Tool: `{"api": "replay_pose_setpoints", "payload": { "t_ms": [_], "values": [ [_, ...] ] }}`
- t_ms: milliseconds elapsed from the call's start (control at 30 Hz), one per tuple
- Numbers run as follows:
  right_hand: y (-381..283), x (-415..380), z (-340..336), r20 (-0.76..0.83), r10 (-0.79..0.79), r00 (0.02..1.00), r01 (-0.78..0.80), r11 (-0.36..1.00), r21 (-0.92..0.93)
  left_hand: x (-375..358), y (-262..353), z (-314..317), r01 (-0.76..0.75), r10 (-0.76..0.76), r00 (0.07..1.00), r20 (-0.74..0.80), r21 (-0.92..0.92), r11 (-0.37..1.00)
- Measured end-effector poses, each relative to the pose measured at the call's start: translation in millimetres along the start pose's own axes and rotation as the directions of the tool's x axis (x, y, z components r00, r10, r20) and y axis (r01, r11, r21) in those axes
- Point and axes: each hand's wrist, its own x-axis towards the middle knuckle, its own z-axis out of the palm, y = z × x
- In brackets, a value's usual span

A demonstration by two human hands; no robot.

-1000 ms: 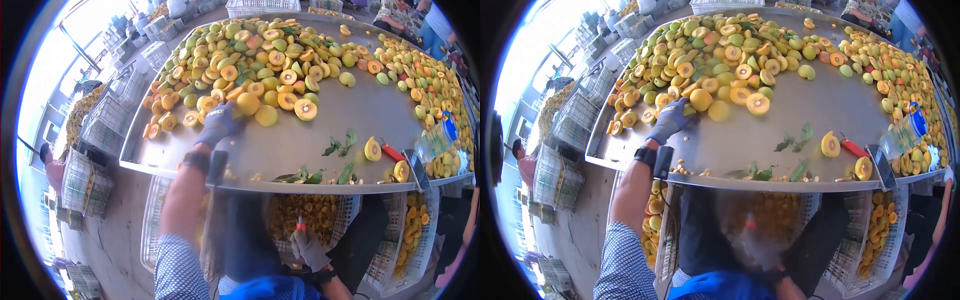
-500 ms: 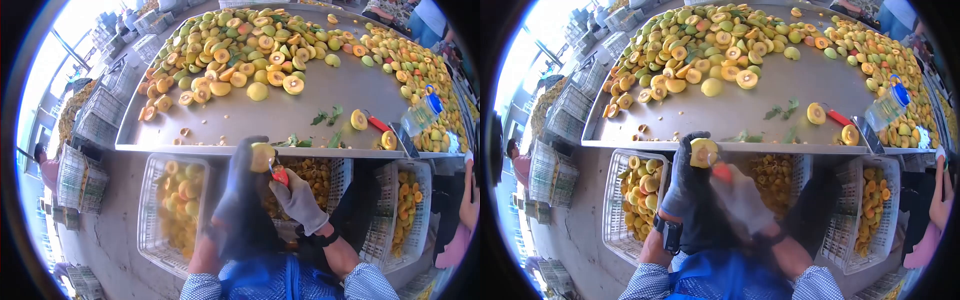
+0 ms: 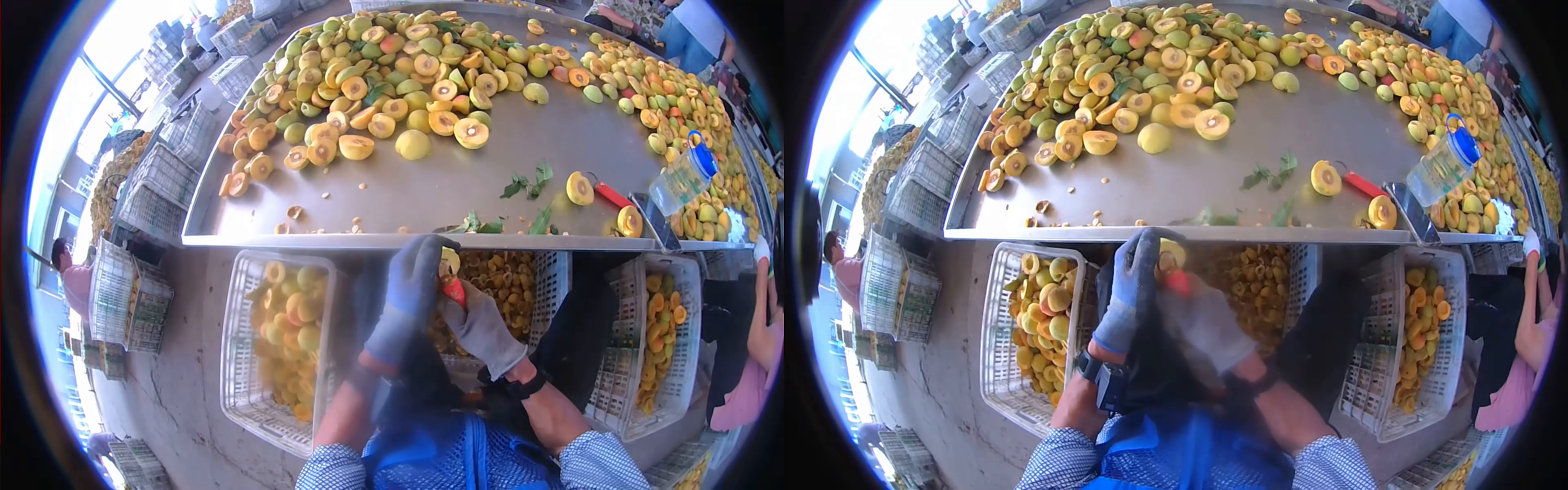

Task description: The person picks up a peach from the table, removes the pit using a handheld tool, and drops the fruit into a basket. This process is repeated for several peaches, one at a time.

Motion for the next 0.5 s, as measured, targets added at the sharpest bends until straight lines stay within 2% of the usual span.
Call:
{"api": "replay_pose_setpoints", "payload": {
  "t_ms": [67,100,133,167,200,267,300,367,400,467,500],
  "values": [
    [-10,-4,1,0.019,-0.026,0.999,0.023,0.990,0.139,4,1,-4,0.040,-0.041,0.997,0.060,0.023,0.999],
    [-6,-6,4,0.021,-0.020,1.000,0.017,0.990,0.140,6,-1,-5,0.065,-0.076,0.991,0.113,0.102,0.993],
    [0,-8,8,0.073,0.028,0.997,-0.046,0.968,0.248,9,0,-8,0.086,-0.116,0.980,0.164,0.183,0.979],
    [4,-10,12,0.127,0.069,0.989,-0.110,0.930,0.351,15,12,-14,0.130,-0.232,0.934,0.273,0.345,0.930],
    [7,-12,16,0.128,0.075,0.989,-0.116,0.927,0.355,15,11,-17,0.136,-0.239,0.932,0.274,0.348,0.928],
    [9,-13,19,0.156,0.195,0.968,-0.242,0.885,0.397,16,8,-19,0.183,-0.210,0.913,0.351,0.110,0.977],
    [9,-12,18,0.153,0.196,0.969,-0.242,0.885,0.398,14,9,-20,0.182,-0.210,0.912,0.353,0.111,0.977],
    [4,-11,12,0.153,0.172,0.973,-0.221,0.889,0.402,4,10,-20,0.195,-0.114,0.936,0.333,-0.222,0.955],
    [0,-10,10,0.155,0.173,0.973,-0.222,0.888,0.403,1,4,-19,0.197,-0.116,0.936,0.332,-0.221,0.955],
    [-7,-10,5,0.218,0.201,0.955,-0.280,0.848,0.450,-2,-7,-7,0.175,-0.146,0.978,0.152,-0.200,0.964],
    [-3,-11,6,0.222,0.205,0.953,-0.286,0.848,0.446,-5,-11,-1,0.039,-0.029,0.997,0.073,-0.141,0.989]
  ]
}}
